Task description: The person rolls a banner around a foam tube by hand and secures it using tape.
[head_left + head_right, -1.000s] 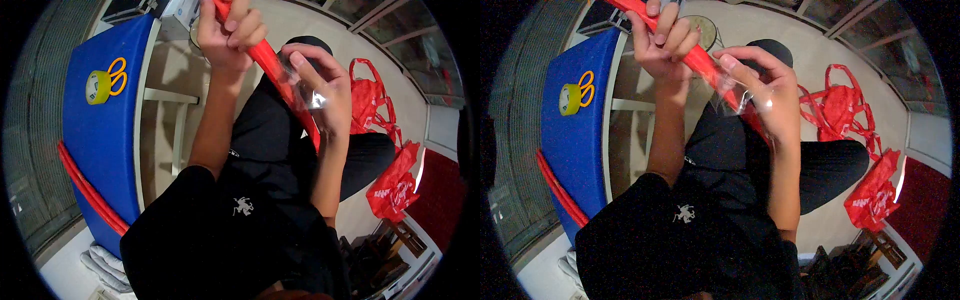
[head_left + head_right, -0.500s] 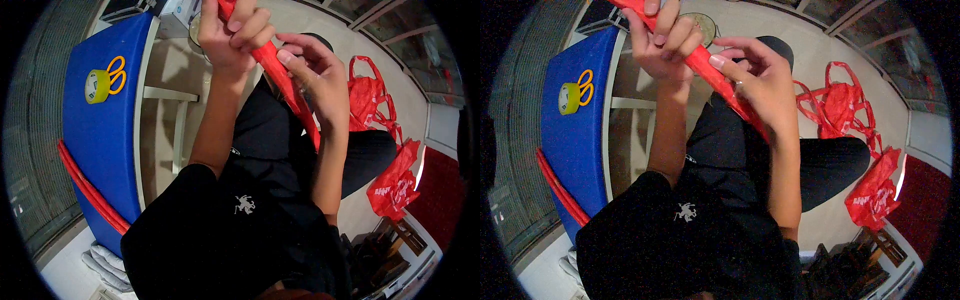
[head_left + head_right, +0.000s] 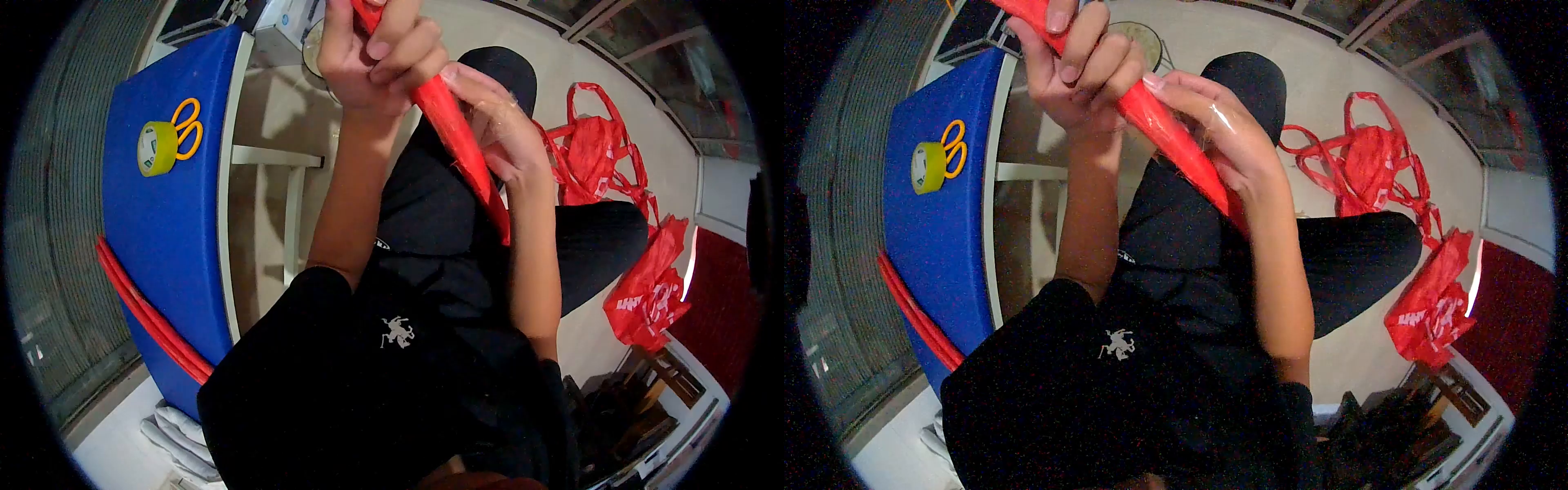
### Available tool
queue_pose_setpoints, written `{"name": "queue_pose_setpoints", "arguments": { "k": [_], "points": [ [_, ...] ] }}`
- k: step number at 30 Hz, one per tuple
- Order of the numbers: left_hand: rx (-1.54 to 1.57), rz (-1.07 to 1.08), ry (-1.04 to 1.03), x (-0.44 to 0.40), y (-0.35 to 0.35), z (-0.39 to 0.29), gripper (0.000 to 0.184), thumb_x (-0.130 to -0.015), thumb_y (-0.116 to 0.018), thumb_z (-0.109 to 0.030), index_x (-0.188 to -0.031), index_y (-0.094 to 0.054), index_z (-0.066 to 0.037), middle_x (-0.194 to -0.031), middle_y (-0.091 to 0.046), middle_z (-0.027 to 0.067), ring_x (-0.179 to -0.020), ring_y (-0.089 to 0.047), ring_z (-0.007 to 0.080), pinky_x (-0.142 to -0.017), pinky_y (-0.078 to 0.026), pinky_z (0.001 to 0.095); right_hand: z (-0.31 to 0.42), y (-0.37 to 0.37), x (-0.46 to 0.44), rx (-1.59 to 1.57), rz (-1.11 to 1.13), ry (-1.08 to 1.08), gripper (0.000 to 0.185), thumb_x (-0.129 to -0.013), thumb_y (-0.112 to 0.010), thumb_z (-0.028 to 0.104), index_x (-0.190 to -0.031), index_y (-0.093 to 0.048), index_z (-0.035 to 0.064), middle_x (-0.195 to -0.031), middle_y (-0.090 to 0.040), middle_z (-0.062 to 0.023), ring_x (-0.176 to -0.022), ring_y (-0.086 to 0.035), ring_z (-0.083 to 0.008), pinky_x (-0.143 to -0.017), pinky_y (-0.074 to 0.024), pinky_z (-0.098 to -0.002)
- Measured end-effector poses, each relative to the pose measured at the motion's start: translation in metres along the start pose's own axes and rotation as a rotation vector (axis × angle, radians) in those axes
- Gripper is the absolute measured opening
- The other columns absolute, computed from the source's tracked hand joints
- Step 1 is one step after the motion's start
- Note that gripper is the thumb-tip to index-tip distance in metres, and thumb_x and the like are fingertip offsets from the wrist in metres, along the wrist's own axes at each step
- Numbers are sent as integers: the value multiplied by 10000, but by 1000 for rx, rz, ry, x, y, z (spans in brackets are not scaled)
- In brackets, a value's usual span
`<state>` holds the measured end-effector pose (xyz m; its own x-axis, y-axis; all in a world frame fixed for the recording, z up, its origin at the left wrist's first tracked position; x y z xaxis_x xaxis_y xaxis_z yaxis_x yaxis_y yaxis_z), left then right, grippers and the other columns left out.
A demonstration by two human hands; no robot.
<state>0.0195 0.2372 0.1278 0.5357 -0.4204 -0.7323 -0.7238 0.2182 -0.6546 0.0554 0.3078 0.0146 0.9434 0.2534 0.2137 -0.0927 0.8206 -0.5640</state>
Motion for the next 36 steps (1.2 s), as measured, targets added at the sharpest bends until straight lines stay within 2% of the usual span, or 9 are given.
{"name": "queue_pose_setpoints", "arguments": {
  "k": [11,13,15,19,24,26,30,33,36],
  "points": [
    [-107,-16,-38,-7,7,-1,429,-1048,-257,-409,-982,-475,-46,-652,-419,14,-463,-379,114,-508,-394,281,-5,15,8,127,-123,-56,497,-935,-551,488,-1057,-637,14,-920,-661,-67,-790,-633,-136,-706,-517,-258],
    [-138,-21,-31,-9,3,-3,418,-1049,-261,-402,-981,-476,-50,-655,-422,12,-461,-382,116,-510,-403,286,-20,10,14,-61,157,-121,641,-972,-396,556,-1194,-567,-21,-1029,-641,-139,-864,-640,-196,-768,-515,-282],
    [-113,-358,-109,-2,19,-12,388,-1050,-277,-384,-989,-477,-57,-668,-428,10,-463,-392,116,-502,-413,288,-27,20,30,-92,218,-118,662,-981,-352,554,-1233,-531,-32,-1029,-636,-170,-879,-644,-221,-781,-516,-295],
    [-168,-389,-161,-7,20,-26,340,-1054,-302,-342,-1008,-475,-52,-731,-450,5,-481,-404,93,-471,-403,250,-34,32,61,-11,178,-102,660,-993,-315,519,-1309,-451,-45,-1039,-616,-248,-916,-650,-272,-787,-525,-317],
    [-208,-313,-174,-18,14,-45,311,-1048,-350,-320,-1017,-511,-56,-743,-452,-6,-555,-426,83,-509,-417,239,-30,39,85,372,242,-102,498,-917,-597,363,-1234,-511,-11,-851,-638,-128,-677,-635,-155,-614,-505,-243],
    [-263,-334,-197,-21,12,-55,308,-1045,-367,-319,-1014,-520,-53,-748,-456,-7,-569,-430,82,-537,-430,245,-59,56,95,474,211,-412,272,-868,-715,213,-1039,-570,58,-737,-567,21,-566,-516,-45,-485,-406,-197],
    [-363,-505,-281,-22,14,-73,276,-1032,-418,-290,-1047,-544,-45,-772,-476,-8,-616,-458,89,-618,-455,263,-57,61,104,418,70,-467,239,-875,-713,258,-889,-532,103,-639,-382,89,-495,-335,-12,-423,-232,-198],
    [-322,-629,-424,-19,20,-88,272,-1028,-428,-264,-1083,-541,-23,-776,-481,1,-629,-476,102,-626,-458,265,-57,58,116,295,100,-541,251,-870,-718,267,-897,-531,102,-632,-385,89,-499,-344,-9,-424,-237,-193],
    [-77,-111,-189,-39,-4,-98,308,-1048,-362,-254,-1092,-513,10,-671,-397,17,-502,-399,99,-481,-396,233,-60,63,123,332,119,-575,260,-869,-717,271,-911,-534,92,-631,-391,81,-504,-354,-21,-434,-258,-205]
  ]
}}
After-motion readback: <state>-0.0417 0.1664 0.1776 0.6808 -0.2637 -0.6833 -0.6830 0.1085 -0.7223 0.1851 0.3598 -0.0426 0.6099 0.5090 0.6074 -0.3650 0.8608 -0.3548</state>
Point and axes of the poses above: each hand's wrist, its own x-axis away from the middle knuckle, its own y-axis out of the back of the hand, z = x × y, the point moved 10 cm from there along -x, towards the middle knuckle
